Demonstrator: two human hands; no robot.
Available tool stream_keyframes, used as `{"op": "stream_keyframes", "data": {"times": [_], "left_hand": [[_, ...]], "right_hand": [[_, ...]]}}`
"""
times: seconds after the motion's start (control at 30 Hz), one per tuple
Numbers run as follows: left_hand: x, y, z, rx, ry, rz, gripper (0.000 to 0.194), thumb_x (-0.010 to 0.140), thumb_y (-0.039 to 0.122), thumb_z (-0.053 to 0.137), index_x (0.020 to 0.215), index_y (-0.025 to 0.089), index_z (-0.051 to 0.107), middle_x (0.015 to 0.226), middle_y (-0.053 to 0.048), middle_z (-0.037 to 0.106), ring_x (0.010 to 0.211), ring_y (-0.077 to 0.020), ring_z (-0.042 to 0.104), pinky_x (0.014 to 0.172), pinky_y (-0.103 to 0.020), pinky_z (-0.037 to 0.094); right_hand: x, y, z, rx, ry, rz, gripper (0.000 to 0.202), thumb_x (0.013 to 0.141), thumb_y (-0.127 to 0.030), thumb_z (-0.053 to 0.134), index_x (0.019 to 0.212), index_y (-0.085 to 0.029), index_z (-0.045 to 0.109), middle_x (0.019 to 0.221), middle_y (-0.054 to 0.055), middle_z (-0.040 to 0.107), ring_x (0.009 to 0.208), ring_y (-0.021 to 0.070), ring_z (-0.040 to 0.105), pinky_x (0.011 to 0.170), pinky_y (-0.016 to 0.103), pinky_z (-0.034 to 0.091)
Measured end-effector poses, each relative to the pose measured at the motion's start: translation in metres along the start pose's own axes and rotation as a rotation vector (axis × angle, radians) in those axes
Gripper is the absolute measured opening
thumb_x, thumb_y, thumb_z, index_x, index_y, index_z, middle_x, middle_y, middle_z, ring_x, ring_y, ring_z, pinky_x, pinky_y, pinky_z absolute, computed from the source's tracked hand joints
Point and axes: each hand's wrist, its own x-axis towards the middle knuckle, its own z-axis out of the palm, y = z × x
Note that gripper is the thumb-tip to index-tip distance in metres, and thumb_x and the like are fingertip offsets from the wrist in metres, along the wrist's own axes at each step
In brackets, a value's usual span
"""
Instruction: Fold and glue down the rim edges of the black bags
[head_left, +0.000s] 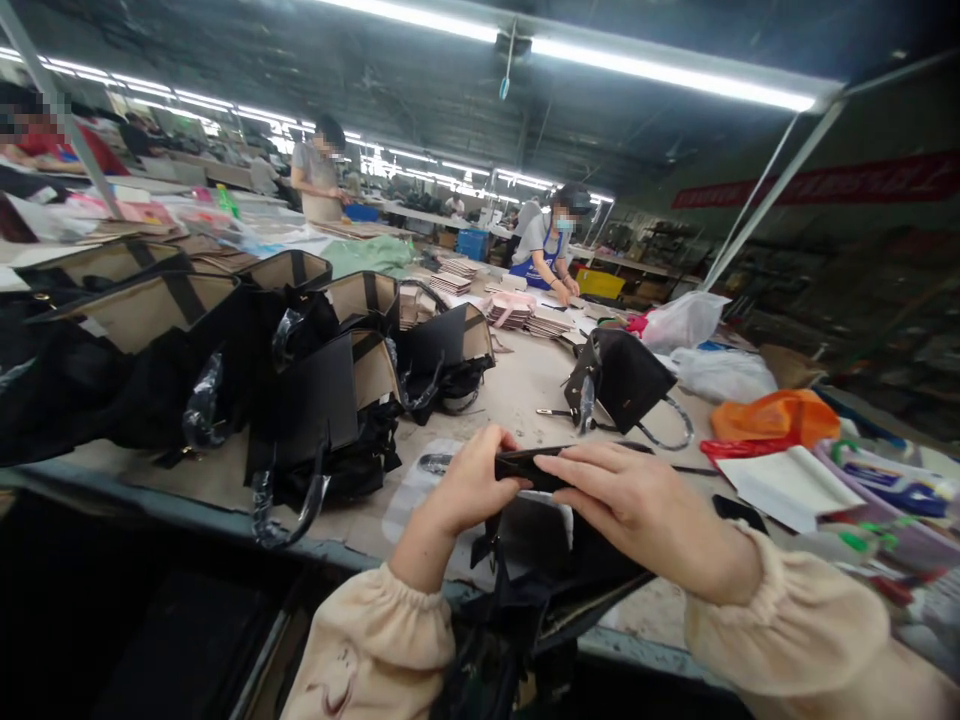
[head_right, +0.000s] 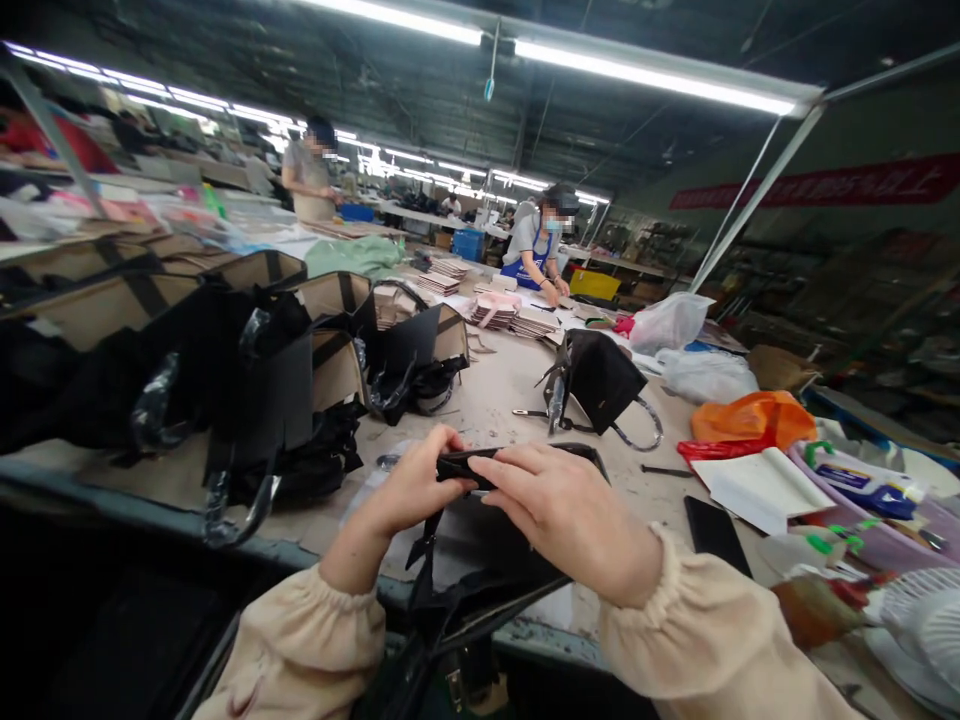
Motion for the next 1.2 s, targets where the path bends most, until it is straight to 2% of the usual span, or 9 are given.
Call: {"op": "stream_keyframes", "data": {"times": [0.1, 0.23, 0.43, 0.57, 0.7, 1.0, 1.2], "left_hand": [[0.002, -0.001, -0.001, 0.014, 0.009, 0.007, 0.023, 0.070, 0.020, 0.060, 0.090, 0.021, 0.048, 0.088, -0.001, 0.059, 0.083, -0.0183, 0.056, 0.069, -0.028, 0.042], [0.004, -0.003, 0.001, 0.017, 0.020, 0.029, 0.021, 0.071, 0.017, 0.057, 0.090, 0.021, 0.048, 0.086, -0.002, 0.059, 0.082, -0.0190, 0.057, 0.068, -0.028, 0.042], [0.003, -0.005, -0.004, -0.032, -0.024, 0.105, 0.024, 0.071, 0.025, 0.065, 0.092, 0.020, 0.056, 0.090, -0.002, 0.063, 0.089, -0.0206, 0.058, 0.073, -0.028, 0.043], [0.004, -0.008, -0.005, -0.157, -0.062, 0.134, 0.027, 0.075, 0.026, 0.065, 0.101, 0.021, 0.062, 0.097, -0.002, 0.068, 0.092, -0.0189, 0.061, 0.080, -0.027, 0.044], [0.005, -0.011, -0.001, -0.229, -0.043, 0.117, 0.025, 0.078, 0.027, 0.063, 0.102, 0.022, 0.065, 0.100, 0.000, 0.070, 0.093, -0.0179, 0.063, 0.083, -0.026, 0.045], [0.010, -0.011, 0.003, -0.219, 0.018, 0.082, 0.021, 0.082, 0.026, 0.059, 0.100, 0.022, 0.068, 0.098, 0.000, 0.072, 0.088, -0.0157, 0.066, 0.079, -0.023, 0.047], [0.012, -0.010, 0.007, -0.169, 0.076, 0.063, 0.018, 0.083, 0.026, 0.058, 0.095, 0.021, 0.070, 0.095, 0.000, 0.073, 0.086, -0.0152, 0.066, 0.077, -0.024, 0.047]], "right_hand": [[0.014, -0.001, 0.007, -0.091, -0.108, -0.057, 0.034, 0.090, -0.027, 0.049, 0.123, -0.020, 0.056, 0.106, 0.008, 0.067, 0.093, 0.0185, 0.062, 0.079, 0.031, 0.052], [0.025, -0.002, 0.014, -0.170, -0.190, -0.063, 0.030, 0.091, -0.026, 0.047, 0.117, -0.016, 0.059, 0.097, 0.008, 0.068, 0.085, 0.0183, 0.063, 0.073, 0.030, 0.051], [0.032, 0.005, 0.017, -0.206, -0.273, -0.002, 0.021, 0.091, -0.023, 0.046, 0.095, -0.023, 0.067, 0.083, 0.002, 0.066, 0.075, 0.0148, 0.061, 0.062, 0.025, 0.041], [0.034, 0.007, 0.020, -0.193, -0.270, 0.174, 0.025, 0.092, -0.029, 0.044, 0.087, -0.024, 0.068, 0.081, 0.001, 0.066, 0.076, 0.0143, 0.061, 0.062, 0.026, 0.038], [0.036, 0.007, 0.021, -0.172, -0.265, 0.287, 0.027, 0.092, -0.031, 0.044, 0.084, -0.024, 0.069, 0.081, 0.000, 0.067, 0.076, 0.0143, 0.061, 0.065, 0.026, 0.038], [0.038, 0.010, 0.024, -0.152, -0.236, 0.361, 0.028, 0.091, -0.033, 0.045, 0.083, -0.024, 0.069, 0.081, 0.002, 0.067, 0.079, 0.0155, 0.062, 0.070, 0.026, 0.040], [0.038, 0.012, 0.023, -0.159, -0.221, 0.366, 0.029, 0.091, -0.035, 0.045, 0.080, -0.022, 0.068, 0.079, 0.002, 0.068, 0.074, 0.0157, 0.062, 0.068, 0.026, 0.040]]}}
